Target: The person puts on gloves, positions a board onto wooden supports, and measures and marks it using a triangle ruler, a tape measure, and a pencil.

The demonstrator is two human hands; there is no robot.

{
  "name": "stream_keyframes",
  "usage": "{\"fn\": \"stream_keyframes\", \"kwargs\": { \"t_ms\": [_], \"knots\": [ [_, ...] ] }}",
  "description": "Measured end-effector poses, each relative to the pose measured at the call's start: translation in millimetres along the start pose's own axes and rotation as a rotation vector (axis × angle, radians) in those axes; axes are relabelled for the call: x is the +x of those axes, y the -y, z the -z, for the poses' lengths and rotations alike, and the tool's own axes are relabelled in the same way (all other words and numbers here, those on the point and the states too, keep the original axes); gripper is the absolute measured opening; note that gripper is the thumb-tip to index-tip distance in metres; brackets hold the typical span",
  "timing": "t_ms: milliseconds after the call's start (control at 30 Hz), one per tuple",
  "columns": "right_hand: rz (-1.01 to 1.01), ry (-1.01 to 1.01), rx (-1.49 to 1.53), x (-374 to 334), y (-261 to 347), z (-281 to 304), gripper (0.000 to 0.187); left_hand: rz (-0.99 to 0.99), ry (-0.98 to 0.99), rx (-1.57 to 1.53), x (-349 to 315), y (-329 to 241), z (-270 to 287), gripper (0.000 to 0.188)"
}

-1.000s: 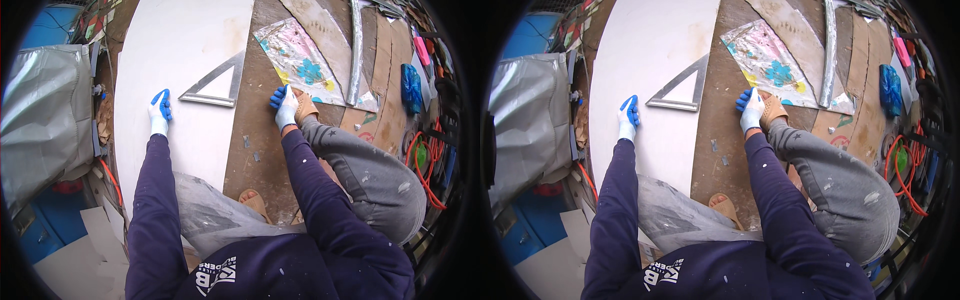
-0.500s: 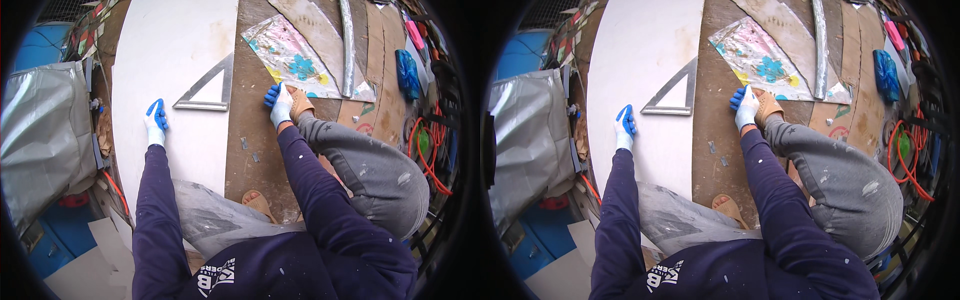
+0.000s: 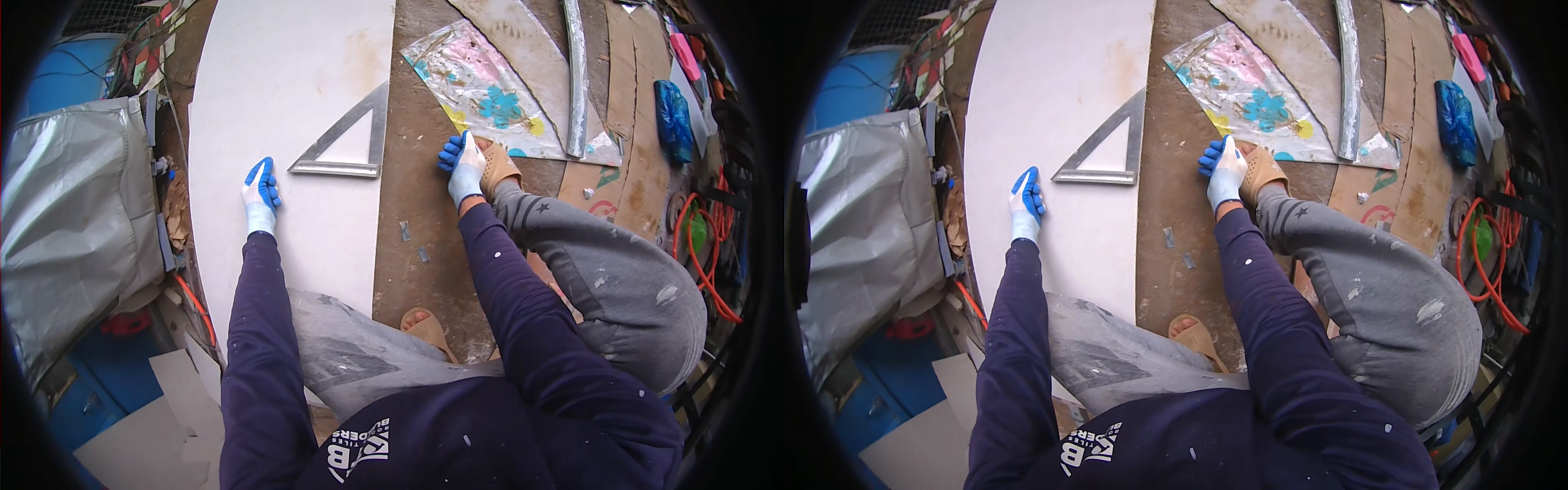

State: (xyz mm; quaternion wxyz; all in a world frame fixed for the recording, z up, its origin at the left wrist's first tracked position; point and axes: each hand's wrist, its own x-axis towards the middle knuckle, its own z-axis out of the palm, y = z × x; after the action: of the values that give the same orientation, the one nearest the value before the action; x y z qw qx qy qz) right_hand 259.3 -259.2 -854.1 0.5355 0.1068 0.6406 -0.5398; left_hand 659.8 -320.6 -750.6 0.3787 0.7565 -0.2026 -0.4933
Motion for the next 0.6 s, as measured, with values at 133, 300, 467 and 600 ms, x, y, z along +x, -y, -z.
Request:
{"fn": "stream_keyframes", "kwargs": {
  "t_ms": [133,300,467,600],
  "knots": [
    [0.004,-0.013,-0.018,-2.6,1.2,-1.2,0.037,0.001,0.003,-0.004,-1.1,-1.2,-0.2,0.028],
    [0.024,-0.015,-0.02,-2.6,-0.1,-3.2,0.039,-0.003,0.004,-0.001,-3.7,-2.7,0.0,0.027],
    [0.018,-0.049,-0.046,-3.1,0.0,-4.4,0.039,-0.019,-0.014,0.017,-1.9,-1.6,-1.0,0.026],
    [0.021,-0.038,-0.039,-2.8,-1.1,-5.3,0.039,-0.005,-0.009,-0.001,-1.8,-2.2,-1.1,0.025]
  ]
}}
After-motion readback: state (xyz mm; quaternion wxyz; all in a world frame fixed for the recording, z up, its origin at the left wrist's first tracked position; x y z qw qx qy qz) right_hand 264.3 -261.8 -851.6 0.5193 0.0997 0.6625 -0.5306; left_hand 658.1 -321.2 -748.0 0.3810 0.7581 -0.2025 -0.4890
